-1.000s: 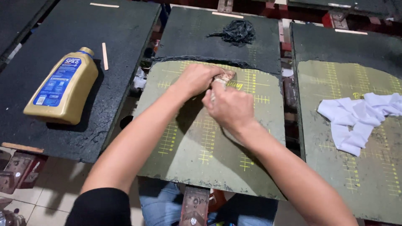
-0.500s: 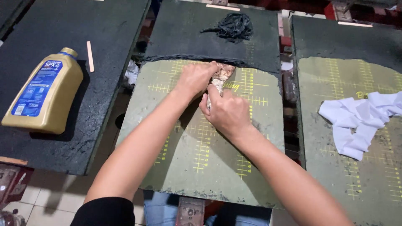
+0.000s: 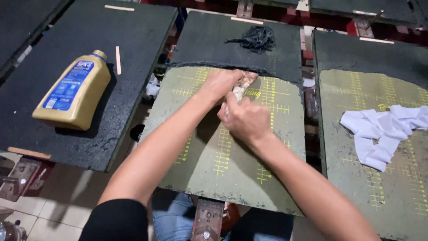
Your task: The person is using a small metal scraper to remove residue, likely dried adhesive or ink, from a screen printing platen.
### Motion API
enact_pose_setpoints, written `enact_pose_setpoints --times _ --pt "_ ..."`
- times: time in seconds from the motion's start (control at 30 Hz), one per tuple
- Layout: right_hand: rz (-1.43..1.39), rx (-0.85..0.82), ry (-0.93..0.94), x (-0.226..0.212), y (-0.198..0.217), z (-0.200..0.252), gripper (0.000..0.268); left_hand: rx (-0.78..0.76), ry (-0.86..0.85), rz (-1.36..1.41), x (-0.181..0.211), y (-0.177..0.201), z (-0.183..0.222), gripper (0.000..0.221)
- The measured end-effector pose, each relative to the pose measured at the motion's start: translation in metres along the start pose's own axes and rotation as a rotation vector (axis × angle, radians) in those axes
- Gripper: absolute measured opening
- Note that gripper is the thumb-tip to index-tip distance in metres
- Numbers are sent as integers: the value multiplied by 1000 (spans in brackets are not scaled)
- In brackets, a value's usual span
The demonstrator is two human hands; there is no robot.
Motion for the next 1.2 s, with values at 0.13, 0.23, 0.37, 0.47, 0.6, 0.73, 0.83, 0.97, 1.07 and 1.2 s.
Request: enact_pose_setpoints --times 0.13,0.23,0.37,0.47,0.6,0.73,0.83,0.97,1.07,1.2 --pt "-110 -40 -2 1 18 -14 30 37 -48 -165 6 48 27 10" --pt "-221 -88 -25 -6 2 -14 33 -26 18 -65 -23 39 40 17" --pt "-219 -118 -20 -7 -30 -9 35 -12 14 -10 -24 37 30 31" --pt "-222 -119 -9 -4 -41 -6 35 61 -36 -147 -33 25 28 31" --pt "-248 -127 7 -5 -31 -8 33 96 -6 -262 -17 42 30 34" --pt "-210 -111 43 -9 -25 -5 30 90 62 -240 -18 39 28 37" --pt "-213 -113 49 -6 -28 -4 28 14 119 -199 -16 41 25 39" --pt "-302 -106 18 -3 -26 -10 31 5 154 -184 -24 39 23 39" --pt "-226 -35 50 0 -10 -8 32 5 119 -125 -4 56 29 37" --pt "-233 14 62 -2 3 -20 32 20 33 0 2 116 41 43"
Point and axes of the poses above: each hand's wrist, its own z-axis away from the middle knuckle, its own y-axis out of the back of the hand, x = y × z, the point moved 3 cm from there along -z, towards the middle knuckle, and after that the axes turned 5 degrees about z, right-handed, at the moved point
